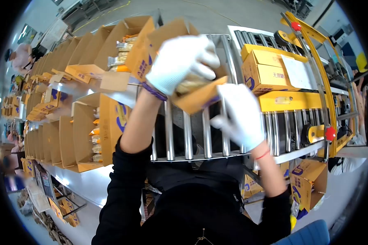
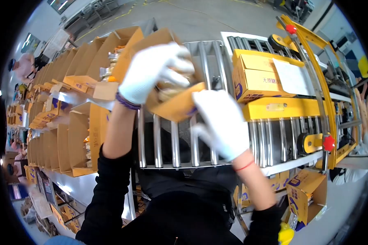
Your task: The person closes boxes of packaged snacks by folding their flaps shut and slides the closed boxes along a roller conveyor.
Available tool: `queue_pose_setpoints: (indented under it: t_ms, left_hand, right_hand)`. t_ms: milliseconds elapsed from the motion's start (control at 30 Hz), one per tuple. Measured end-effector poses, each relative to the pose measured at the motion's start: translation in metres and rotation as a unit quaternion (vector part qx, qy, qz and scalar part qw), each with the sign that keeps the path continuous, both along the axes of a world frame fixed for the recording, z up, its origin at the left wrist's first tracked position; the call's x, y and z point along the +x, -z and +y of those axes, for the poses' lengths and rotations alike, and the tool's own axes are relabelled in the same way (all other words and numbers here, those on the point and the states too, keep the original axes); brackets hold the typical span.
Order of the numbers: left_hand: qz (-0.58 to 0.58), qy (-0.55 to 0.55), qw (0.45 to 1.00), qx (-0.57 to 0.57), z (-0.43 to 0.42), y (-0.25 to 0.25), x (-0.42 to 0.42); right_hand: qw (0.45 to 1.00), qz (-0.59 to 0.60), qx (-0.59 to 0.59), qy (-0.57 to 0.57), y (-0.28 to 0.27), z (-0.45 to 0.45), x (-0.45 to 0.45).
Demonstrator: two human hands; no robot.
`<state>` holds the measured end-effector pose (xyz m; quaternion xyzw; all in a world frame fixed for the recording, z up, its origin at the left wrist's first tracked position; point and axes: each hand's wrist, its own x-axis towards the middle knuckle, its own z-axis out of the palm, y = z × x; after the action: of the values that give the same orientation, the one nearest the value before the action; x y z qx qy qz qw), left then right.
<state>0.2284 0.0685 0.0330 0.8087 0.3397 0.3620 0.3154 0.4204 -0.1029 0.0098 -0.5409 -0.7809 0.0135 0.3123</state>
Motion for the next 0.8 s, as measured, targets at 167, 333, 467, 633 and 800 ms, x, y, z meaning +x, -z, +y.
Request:
queue_pose_setpoints:
  t_ms: [167,333,467,633,800]
  left_hand:
    - [0.086,-0.117,0.984,0.106,0.057,0.021,0.003]
    - [0.328,0.108,0.909,0.235,0.04,0.035,0.009]
    - [0.292,-0.08,0.948,0.098,0.039,0.044,0.058]
    - [-0.07,-0.062,0.965,-0.243,0.065,0.096,0.015]
    - [-0.107,-0.106,0.965,-0.215,0.003,0.131,0.064]
  right_hand:
    - [0.994,-0.015,-0.012,0.11,0.059,0.017,-0.005]
    - [0.963,0.234,-0.132,-0.024,0.04,0.025,0.048]
    - [0.986,-0.107,0.062,0.113,0.008,0.059,0.046]
    - [0.988,-0.09,-0.046,0.118,0.036,0.028,0.006]
    - [0.971,-0.161,-0.042,0.171,0.053,0.067,0.05]
